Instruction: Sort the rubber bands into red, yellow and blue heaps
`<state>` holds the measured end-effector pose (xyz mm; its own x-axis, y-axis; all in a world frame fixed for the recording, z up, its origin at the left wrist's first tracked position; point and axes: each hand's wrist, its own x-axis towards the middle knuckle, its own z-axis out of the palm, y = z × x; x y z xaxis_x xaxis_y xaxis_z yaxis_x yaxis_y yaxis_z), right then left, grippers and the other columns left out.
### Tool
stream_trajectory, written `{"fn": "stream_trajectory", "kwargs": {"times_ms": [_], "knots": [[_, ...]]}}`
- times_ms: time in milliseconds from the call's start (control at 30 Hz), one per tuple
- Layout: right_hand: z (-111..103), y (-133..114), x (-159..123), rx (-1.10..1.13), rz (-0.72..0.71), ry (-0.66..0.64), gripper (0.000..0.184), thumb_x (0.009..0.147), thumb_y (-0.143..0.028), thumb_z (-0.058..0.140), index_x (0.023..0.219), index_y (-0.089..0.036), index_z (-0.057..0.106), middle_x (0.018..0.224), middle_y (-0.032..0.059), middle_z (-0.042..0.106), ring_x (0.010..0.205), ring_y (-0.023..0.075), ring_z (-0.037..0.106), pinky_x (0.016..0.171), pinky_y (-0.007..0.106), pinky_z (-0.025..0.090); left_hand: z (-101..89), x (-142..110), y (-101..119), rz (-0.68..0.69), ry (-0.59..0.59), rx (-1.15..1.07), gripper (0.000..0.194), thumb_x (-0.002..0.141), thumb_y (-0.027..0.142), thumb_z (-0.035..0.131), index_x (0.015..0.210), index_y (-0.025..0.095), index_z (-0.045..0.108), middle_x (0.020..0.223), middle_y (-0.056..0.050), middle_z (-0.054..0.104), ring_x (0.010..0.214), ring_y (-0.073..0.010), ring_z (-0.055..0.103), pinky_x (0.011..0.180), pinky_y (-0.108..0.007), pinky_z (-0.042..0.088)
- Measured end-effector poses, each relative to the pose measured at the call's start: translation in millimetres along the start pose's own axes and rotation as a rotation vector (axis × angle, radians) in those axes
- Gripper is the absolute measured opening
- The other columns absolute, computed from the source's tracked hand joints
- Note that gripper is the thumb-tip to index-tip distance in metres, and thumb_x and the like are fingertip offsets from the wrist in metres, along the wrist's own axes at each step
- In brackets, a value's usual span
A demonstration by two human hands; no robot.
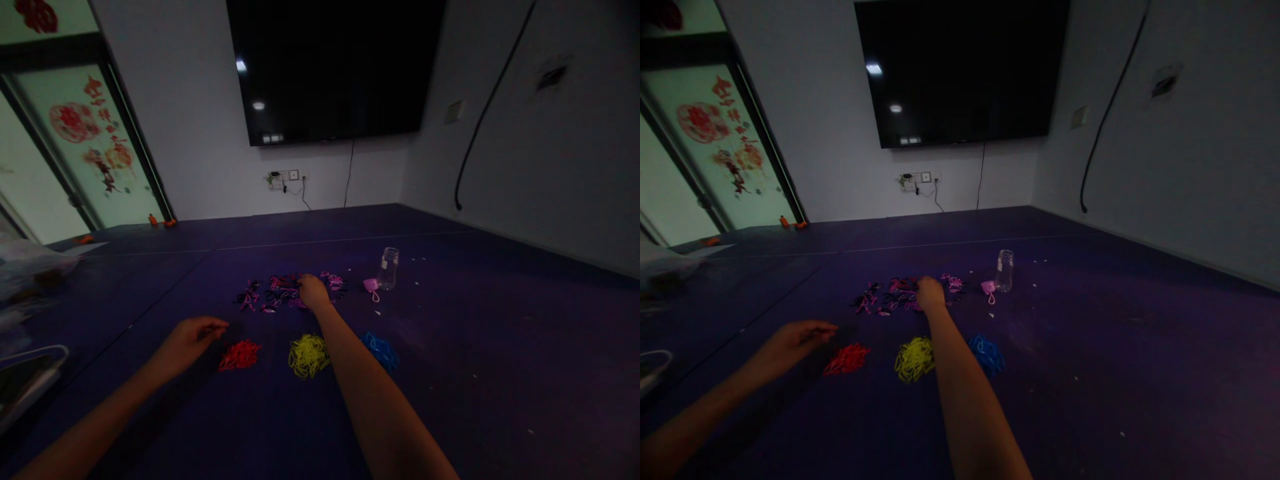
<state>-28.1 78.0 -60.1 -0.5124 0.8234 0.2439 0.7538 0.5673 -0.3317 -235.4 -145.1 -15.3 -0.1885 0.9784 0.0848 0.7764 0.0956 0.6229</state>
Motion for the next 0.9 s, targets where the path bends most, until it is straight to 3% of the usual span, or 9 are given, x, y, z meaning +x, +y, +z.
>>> {"fn": "stream_trajectory", "kwargs": {"times_ms": [200, 333, 433, 533, 667, 767, 900], "knots": [[0, 0, -1, -0.013, -0.006, -0.009, 0.037, 0.082, -0.009, 0.039, 0.11, -0.014, 0.063, 0.112, 0.0131, 0.062, 0.108, 0.0202, 0.055, 0.093, 0.028, 0.039, 5.4, -7, -4, -0.254, -0.016, -0.364, 0.044, 0.07, 0.046, 0.057, 0.1, 0.016, 0.068, 0.102, -0.011, 0.07, 0.091, -0.0241, 0.066, 0.08, -0.034, 0.053], [1, 0, -2, -0.02, -0.011, 0.003, 0.037, 0.082, -0.008, 0.039, 0.109, -0.013, 0.063, 0.112, 0.0131, 0.062, 0.108, 0.0206, 0.055, 0.092, 0.028, 0.04, 9.7, -6, 4, -0.273, -0.001, -0.411, 0.044, 0.07, 0.045, 0.059, 0.102, 0.015, 0.066, 0.105, -0.012, 0.069, 0.092, -0.0241, 0.065, 0.076, -0.033, 0.054], [1, 0, -2, -0.026, -0.012, 0.009, 0.036, 0.081, -0.008, 0.039, 0.107, -0.012, 0.064, 0.112, 0.0129, 0.062, 0.107, 0.0213, 0.056, 0.091, 0.028, 0.04, 5.3, 13, 18, -0.172, 0.109, -0.288, 0.042, 0.077, 0.045, 0.053, 0.104, 0.016, 0.065, 0.106, -0.01, 0.069, 0.092, -0.0231, 0.064, 0.073, -0.032, 0.053], [0, -1, -2, -0.016, -0.006, 0.019, 0.035, 0.081, -0.008, 0.04, 0.105, -0.013, 0.065, 0.112, 0.0126, 0.062, 0.107, 0.0211, 0.056, 0.091, 0.027, 0.04, 4.9, 50, 36, 0.001, 0.161, -0.239, 0.041, 0.081, 0.044, 0.048, 0.106, 0.016, 0.065, 0.107, -0.009, 0.069, 0.092, -0.0223, 0.064, 0.073, -0.031, 0.052], [0, -2, -4, -0.024, 0.012, 0.046, 0.036, 0.081, -0.008, 0.04, 0.107, -0.014, 0.064, 0.109, 0.0127, 0.064, 0.105, 0.0216, 0.058, 0.09, 0.028, 0.042, 26.0, 108, 53, 0.237, 0.26, -0.082, 0.034, 0.084, 0.037, 0.044, 0.099, 0.018, 0.068, 0.106, -0.008, 0.07, 0.099, -0.0226, 0.062, 0.087, -0.035, 0.047], [-2, -3, -5, -0.055, 0.024, 0.081, 0.035, 0.082, -0.009, 0.039, 0.104, -0.014, 0.066, 0.106, 0.0136, 0.065, 0.1, 0.023, 0.06, 0.086, 0.03, 0.044, 50.3, 141, 49, 0.354, 0.164, 0.109, 0.028, 0.081, 0.025, 0.046, 0.093, 0.019, 0.07, 0.103, -0.009, 0.071, 0.1, -0.0228, 0.061, 0.093, -0.035, 0.043], [-6, -6, -4, -0.087, -0.008, 0.111, 0.033, 0.082, -0.01, 0.041, 0.101, -0.014, 0.067, 0.104, 0.0144, 0.066, 0.098, 0.0242, 0.061, 0.085, 0.031, 0.044, 69.7, 162, 26, 0.44, -0.045, 0.172, 0.028, 0.078, 0.018, 0.047, 0.094, 0.021, 0.07, 0.101, -0.008, 0.071, 0.1, -0.0224, 0.061, 0.094, -0.035, 0.041]]}}
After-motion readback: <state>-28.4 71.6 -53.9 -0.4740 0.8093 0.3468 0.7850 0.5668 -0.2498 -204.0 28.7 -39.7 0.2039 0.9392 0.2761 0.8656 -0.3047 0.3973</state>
